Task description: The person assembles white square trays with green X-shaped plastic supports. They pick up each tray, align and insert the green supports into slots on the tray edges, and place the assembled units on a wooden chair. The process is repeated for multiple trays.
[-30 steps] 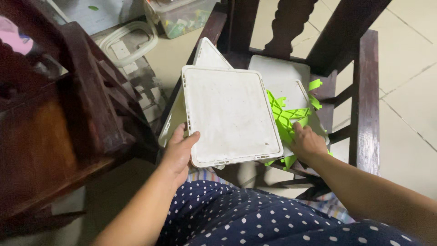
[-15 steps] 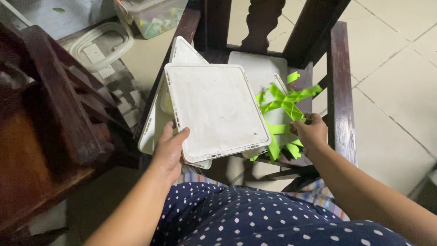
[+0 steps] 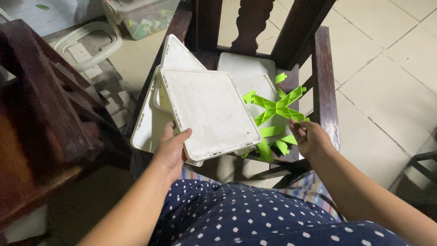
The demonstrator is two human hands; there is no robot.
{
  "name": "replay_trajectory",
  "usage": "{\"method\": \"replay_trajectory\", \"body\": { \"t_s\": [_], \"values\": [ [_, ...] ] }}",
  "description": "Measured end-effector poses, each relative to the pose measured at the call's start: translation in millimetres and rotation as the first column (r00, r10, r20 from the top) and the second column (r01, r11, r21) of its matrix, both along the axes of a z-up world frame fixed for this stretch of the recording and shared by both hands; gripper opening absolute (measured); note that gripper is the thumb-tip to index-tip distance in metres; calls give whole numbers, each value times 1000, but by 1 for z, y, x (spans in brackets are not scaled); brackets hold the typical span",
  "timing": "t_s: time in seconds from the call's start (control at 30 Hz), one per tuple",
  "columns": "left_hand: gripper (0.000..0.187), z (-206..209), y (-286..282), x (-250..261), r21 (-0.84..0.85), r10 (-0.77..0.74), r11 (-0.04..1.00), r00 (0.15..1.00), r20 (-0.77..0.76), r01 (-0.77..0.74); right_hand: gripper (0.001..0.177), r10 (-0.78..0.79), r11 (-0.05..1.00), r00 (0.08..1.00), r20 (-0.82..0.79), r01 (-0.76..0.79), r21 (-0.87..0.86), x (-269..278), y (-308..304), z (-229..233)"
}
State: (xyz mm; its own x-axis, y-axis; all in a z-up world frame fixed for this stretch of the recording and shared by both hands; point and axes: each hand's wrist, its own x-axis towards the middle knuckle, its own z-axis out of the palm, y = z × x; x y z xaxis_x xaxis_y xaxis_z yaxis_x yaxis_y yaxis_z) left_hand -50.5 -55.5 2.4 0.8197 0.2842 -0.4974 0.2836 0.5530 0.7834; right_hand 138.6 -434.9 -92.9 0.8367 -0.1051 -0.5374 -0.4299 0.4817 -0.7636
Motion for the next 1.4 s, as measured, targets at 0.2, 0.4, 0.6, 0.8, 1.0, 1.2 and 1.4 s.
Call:
{"method": "replay_trajectory", "body": {
  "t_s": [0.2, 0.4, 0.6, 0.8, 1.0, 1.2, 1.4],
  "values": [
    [51, -14, -8, 3, 26, -53, 998, 999, 7, 53, 15, -11, 997, 994, 107, 20, -77, -27, -8, 30],
    [56, -26, -24, 21, -97, -92, 991, 996, 16, 93, 16, -25, 967, 934, 355, 114, -230, -32, -27, 84],
    [55, -40, -41, 44, -176, -176, 967, 983, 55, 183, 18, -103, 978, 937, 334, 157, -138, -37, -60, 110],
    [51, -78, -71, 68, -163, -218, 962, 976, 13, 217, 24, -179, 982, 981, 69, 173, 81, -60, -74, 125],
    [43, -132, -83, 93, -263, -204, 945, 979, -13, 194, 19, -196, 976, 975, -103, 204, 73, -91, -76, 132],
    [40, -158, -79, 108, -20, -282, 957, 916, -285, 288, 22, -120, 989, 985, -125, 130, 71, -96, -91, 122],
    [51, -152, -76, 112, 127, -328, 884, 792, -515, 449, 14, -68, 998, 991, -112, 66, -18, -87, -86, 102]
  ]
}}
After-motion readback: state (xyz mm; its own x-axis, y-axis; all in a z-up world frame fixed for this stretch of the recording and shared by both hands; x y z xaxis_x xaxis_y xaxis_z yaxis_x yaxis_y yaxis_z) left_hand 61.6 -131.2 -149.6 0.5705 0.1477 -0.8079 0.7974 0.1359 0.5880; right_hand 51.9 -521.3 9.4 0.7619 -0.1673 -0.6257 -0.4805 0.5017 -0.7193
